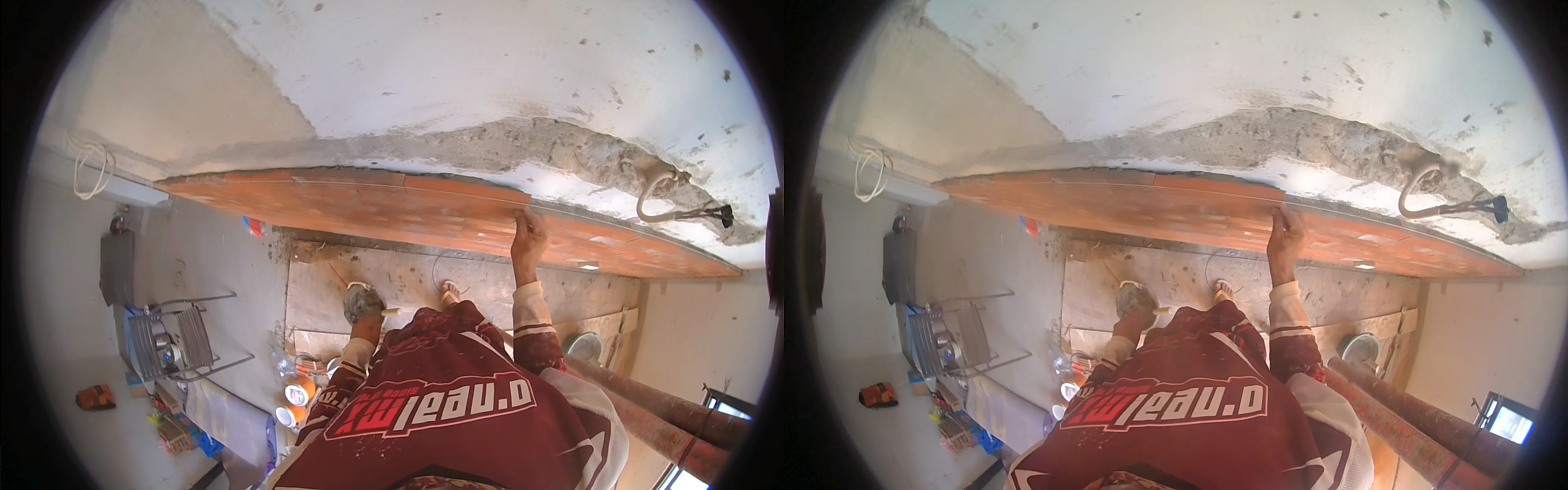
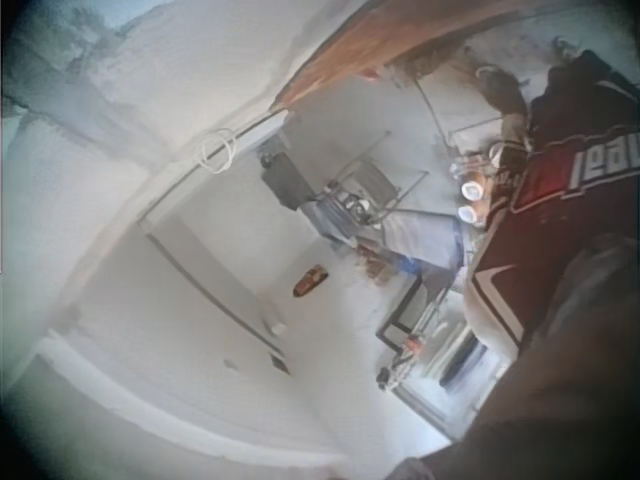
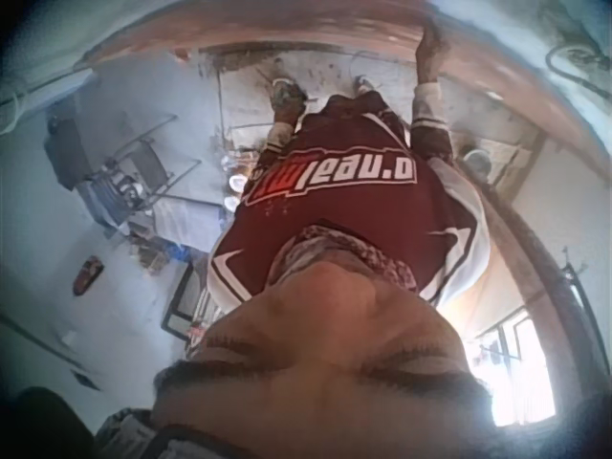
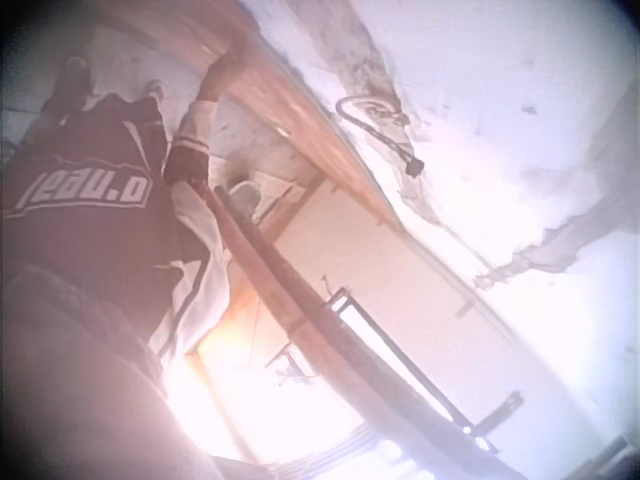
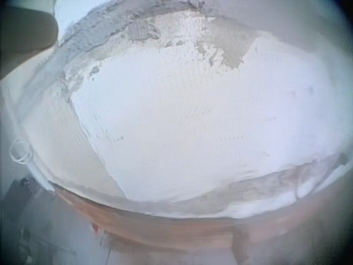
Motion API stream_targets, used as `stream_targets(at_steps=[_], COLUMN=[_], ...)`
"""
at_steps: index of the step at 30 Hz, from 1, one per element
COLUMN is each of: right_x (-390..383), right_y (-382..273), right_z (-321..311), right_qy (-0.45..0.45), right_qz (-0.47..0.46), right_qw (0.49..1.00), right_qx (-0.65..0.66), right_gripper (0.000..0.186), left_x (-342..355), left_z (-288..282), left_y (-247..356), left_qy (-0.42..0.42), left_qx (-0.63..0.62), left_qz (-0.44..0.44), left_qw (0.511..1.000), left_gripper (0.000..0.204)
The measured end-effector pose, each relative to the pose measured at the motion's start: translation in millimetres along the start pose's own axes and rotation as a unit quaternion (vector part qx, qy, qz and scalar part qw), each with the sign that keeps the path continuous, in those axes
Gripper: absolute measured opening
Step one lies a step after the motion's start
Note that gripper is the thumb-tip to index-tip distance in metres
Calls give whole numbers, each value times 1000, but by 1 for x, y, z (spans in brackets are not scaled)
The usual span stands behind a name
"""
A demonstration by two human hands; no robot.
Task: The person applies mortar to rectangular terracotta tiles using a trowel and places them onto a curved wall section. They repeatedly pick up tiles, spread mortar, and press the tiles into position along the wall.
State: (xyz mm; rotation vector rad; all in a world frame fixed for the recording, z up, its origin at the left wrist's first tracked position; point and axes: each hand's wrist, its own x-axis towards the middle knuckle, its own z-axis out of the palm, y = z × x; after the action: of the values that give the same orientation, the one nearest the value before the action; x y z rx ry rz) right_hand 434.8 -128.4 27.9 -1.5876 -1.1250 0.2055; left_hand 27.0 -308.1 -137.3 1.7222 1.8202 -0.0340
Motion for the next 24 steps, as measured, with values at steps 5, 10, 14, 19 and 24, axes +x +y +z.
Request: stream_targets(at_steps=[5, 10, 14, 19, 24], right_x=[2, 0, -2, -6, -59], right_y=[3, -9, -15, -7, -39], right_z=[-7, -4, 0, -5, 15], right_qy=[-20, -17, -30, -9, 23], right_qz=[27, 33, 12, 15, -7], right_qw=[999, 999, 999, 999, 997], right_qx=[5, 0, -44, -45, -67], right_gripper=[15, 18, 20, 24, 31], left_x=[-27, -34, -46, -60, -121], left_z=[44, 65, 71, 59, 88], left_y=[-49, -95, -125, -120, -204], left_qy=[-39, -28, -36, -29, 44], left_qx=[-64, -70, -84, -159, -29], left_qz=[-115, -190, -211, -231, -87], left_qw=[991, 979, 973, 960, 995], left_gripper=[29, 26, 27, 21, 17])
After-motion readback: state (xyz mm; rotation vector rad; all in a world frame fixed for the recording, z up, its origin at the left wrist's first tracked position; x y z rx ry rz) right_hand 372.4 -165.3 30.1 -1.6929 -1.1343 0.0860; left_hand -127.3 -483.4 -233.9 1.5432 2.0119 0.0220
